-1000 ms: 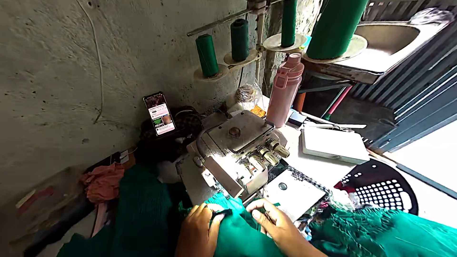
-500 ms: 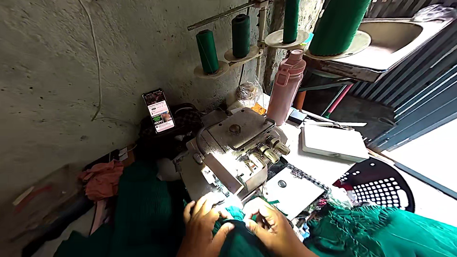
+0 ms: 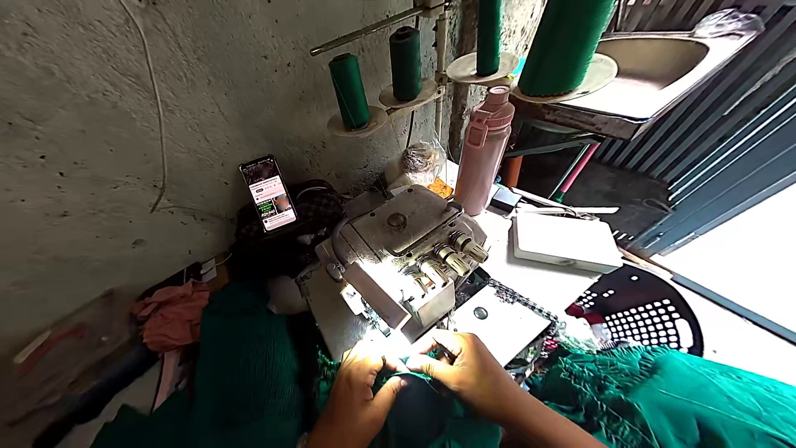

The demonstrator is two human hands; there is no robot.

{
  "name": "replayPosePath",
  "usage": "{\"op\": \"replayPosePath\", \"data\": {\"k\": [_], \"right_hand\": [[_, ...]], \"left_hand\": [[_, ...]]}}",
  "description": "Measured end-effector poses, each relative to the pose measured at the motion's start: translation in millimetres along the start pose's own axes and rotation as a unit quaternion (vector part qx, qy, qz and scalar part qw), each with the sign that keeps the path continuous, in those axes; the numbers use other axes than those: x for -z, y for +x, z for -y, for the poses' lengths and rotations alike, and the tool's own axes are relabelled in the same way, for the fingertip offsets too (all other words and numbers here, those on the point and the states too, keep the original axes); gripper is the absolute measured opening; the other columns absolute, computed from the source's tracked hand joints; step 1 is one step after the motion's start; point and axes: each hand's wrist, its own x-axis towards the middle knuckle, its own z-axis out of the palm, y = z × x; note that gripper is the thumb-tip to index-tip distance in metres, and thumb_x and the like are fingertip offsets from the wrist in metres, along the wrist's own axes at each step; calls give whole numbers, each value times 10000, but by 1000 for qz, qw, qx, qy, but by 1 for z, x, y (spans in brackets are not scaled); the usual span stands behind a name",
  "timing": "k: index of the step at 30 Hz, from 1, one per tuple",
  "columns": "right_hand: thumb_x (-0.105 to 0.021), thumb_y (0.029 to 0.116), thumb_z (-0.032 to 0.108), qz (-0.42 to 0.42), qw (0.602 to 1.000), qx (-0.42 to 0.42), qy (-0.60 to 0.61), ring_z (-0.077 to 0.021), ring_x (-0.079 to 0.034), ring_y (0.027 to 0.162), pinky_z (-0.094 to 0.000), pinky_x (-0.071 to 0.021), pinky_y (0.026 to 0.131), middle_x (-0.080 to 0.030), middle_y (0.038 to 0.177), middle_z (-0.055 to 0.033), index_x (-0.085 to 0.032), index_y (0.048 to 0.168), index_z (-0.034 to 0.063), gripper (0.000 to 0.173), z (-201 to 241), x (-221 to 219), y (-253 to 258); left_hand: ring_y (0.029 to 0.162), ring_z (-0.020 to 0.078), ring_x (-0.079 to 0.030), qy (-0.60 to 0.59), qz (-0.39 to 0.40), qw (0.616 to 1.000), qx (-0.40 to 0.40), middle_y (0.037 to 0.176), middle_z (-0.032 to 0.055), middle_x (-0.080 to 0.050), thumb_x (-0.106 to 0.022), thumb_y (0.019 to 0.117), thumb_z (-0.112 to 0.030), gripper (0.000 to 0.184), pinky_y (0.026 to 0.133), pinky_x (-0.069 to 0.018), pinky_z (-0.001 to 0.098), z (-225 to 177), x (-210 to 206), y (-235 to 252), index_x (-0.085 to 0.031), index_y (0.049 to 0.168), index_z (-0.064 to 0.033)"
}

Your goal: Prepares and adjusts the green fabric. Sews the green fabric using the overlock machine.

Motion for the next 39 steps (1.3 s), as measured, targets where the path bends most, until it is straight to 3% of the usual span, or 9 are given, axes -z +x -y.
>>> {"op": "replayPosePath", "data": {"k": [2,10,20,25,30,33,36,37,39], "right_hand": [[-728,914,304,43,998,-42,36,62,-545,578,-139,-475,560,-720,867,79,-774,1035,120,225,3,7,1],[-675,959,155,53,985,-59,153,58,-537,486,-124,-477,488,-629,663,120,-688,879,117,89,-1,13,11],[-638,972,155,89,981,-58,163,55,-573,595,-133,-500,584,-630,724,117,-690,899,109,101,-4,13,14],[-768,876,417,53,993,36,97,103,-499,614,-90,-409,563,-612,728,123,-709,895,114,309,-10,8,8],[-741,882,272,-14,996,3,93,104,-433,541,-91,-355,517,-564,659,153,-691,832,149,143,-12,3,9],[-750,869,257,-38,992,0,117,109,-412,517,-90,-342,495,-558,641,165,-690,818,163,122,-12,-1,5],[-747,868,283,-75,991,29,103,119,-382,508,-76,-314,479,-542,631,157,-695,823,152,148,-11,-16,-1],[-748,867,284,-87,990,42,98,126,-384,510,-69,-315,481,-549,636,155,-697,825,146,152,-11,-18,-1],[-750,878,274,-96,988,70,100,132,-391,520,-58,-321,489,-560,646,145,-695,828,132,160,-12,-21,-2]], "left_hand": [[977,77,-662,-12,-4,1000,12,891,-11,-731,-682,888,-223,136,936,-478,271,0,0,-1,-743,861,-104],[960,61,-649,-52,-8,997,47,894,0,-711,-651,924,-218,158,939,-475,283,3,0,-2,-721,900,-78],[895,24,-632,-68,33,988,137,870,-38,-689,-667,920,-314,225,880,-476,292,-6,7,10,-726,888,-99],[836,32,-643,-33,29,989,141,834,-36,-688,-666,909,-345,252,812,-506,275,-8,3,12,-725,888,-100],[903,308,-689,185,58,979,64,891,75,-709,-690,841,-444,354,843,-441,627,-26,17,-9,-740,877,-96],[1071,438,-662,245,121,953,134,1087,150,-725,-804,811,-280,233,920,-361,773,-26,63,-23,-778,922,-76],[1173,653,-541,390,44,900,190,1140,363,-660,-831,734,19,334,975,-237,882,-38,83,-25,-727,1042,91],[1225,656,-513,418,8,892,172,1203,379,-638,-753,754,86,359,996,-218,880,-46,77,-21,-705,1109,107],[1251,489,-592,378,-51,919,96,1248,256,-676,-538,891,34,332,1042,-300,780,-58,47,-12,-682,1190,42]]}}
